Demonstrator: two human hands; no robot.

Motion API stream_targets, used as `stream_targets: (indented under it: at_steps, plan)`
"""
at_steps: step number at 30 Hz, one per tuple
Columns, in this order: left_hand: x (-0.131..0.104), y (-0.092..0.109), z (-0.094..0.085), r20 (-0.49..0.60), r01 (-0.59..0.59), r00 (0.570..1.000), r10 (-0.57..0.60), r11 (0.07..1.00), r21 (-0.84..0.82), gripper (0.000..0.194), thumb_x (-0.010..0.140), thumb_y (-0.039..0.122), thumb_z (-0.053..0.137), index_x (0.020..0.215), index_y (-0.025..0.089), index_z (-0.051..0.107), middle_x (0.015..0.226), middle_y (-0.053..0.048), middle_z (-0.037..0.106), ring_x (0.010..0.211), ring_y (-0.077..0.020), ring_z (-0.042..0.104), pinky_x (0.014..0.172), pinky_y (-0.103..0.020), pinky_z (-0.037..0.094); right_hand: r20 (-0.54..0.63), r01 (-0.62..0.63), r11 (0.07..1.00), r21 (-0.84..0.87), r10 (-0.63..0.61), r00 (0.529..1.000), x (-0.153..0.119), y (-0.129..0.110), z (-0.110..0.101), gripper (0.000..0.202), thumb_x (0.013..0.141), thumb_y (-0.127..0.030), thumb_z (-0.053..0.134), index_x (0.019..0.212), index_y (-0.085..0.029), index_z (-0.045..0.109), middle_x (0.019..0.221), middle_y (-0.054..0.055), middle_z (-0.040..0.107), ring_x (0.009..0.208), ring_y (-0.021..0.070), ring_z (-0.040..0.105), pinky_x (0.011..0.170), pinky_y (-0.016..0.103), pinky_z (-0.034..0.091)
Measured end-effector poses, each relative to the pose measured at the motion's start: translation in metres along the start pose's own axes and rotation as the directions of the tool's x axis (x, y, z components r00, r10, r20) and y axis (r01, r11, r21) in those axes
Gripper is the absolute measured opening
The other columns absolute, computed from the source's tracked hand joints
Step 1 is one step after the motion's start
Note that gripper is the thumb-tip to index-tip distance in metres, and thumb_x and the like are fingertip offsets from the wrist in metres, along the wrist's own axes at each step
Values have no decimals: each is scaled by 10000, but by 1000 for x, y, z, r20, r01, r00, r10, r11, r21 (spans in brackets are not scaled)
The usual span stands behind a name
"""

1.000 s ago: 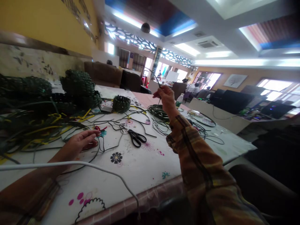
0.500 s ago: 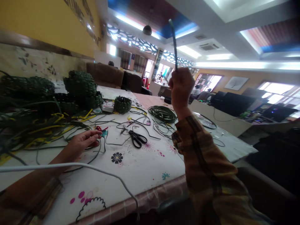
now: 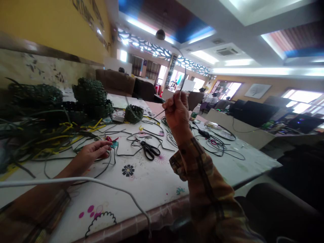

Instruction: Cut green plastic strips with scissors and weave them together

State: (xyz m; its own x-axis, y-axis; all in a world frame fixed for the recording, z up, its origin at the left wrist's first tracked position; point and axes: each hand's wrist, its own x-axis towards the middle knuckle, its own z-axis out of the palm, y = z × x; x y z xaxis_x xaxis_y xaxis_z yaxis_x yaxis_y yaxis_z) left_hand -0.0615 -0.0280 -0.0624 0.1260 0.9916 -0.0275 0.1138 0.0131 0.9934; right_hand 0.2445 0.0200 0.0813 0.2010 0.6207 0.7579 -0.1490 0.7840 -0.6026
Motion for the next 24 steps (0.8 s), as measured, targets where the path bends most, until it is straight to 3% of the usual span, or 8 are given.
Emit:
stream_targets:
  at_steps: [5,9,13,17,21,24]
  plan:
    - [-3,2,4,-9,25,1000,-25,998,-49,669,641,591,795,1168,192,690,1057,-84,720,726,-138,657,745,-265,568,-3,-181,961,207,186,983,-25,11,1,259,981,-393,552,765,-259,503,582,-68,265,474,103,271,503,218,373]
    - [-7,7,7,16,90,996,-89,984,-153,686,717,530,770,1295,199,605,1246,-119,681,724,-113,661,726,-239,572,9,-325,873,365,345,938,-53,18,7,269,989,-345,529,746,-247,467,570,-71,217,472,120,201,482,226,313]
    - [-9,13,8,-27,115,992,-126,962,-248,617,727,450,775,1255,178,609,1288,-138,664,714,-106,664,685,-218,573,72,-433,792,430,448,891,-88,24,13,292,942,-383,603,734,-244,451,562,-74,180,479,128,146,470,233,263]
    - [-11,13,11,27,141,990,-139,960,-240,566,745,452,777,1210,171,617,1151,-122,703,712,-125,664,659,-241,583,158,-520,721,458,509,846,-115,31,20,461,908,-515,628,643,-228,384,517,-81,138,471,125,110,488,249,269]
    - [-11,9,15,-17,136,990,-143,968,-210,437,706,475,801,967,172,627,931,-73,714,681,-144,655,596,-252,569,294,-580,618,531,507,810,-133,37,30,688,880,-630,610,527,-188,218,475,-69,149,465,112,170,565,282,356]
    - [-14,10,20,112,141,985,-131,986,-89,451,705,572,759,792,139,667,715,-63,678,601,-137,622,537,-221,522,350,-617,579,533,513,784,-145,39,40,732,915,-706,468,464,-199,195,444,-55,165,463,123,220,614,323,395]
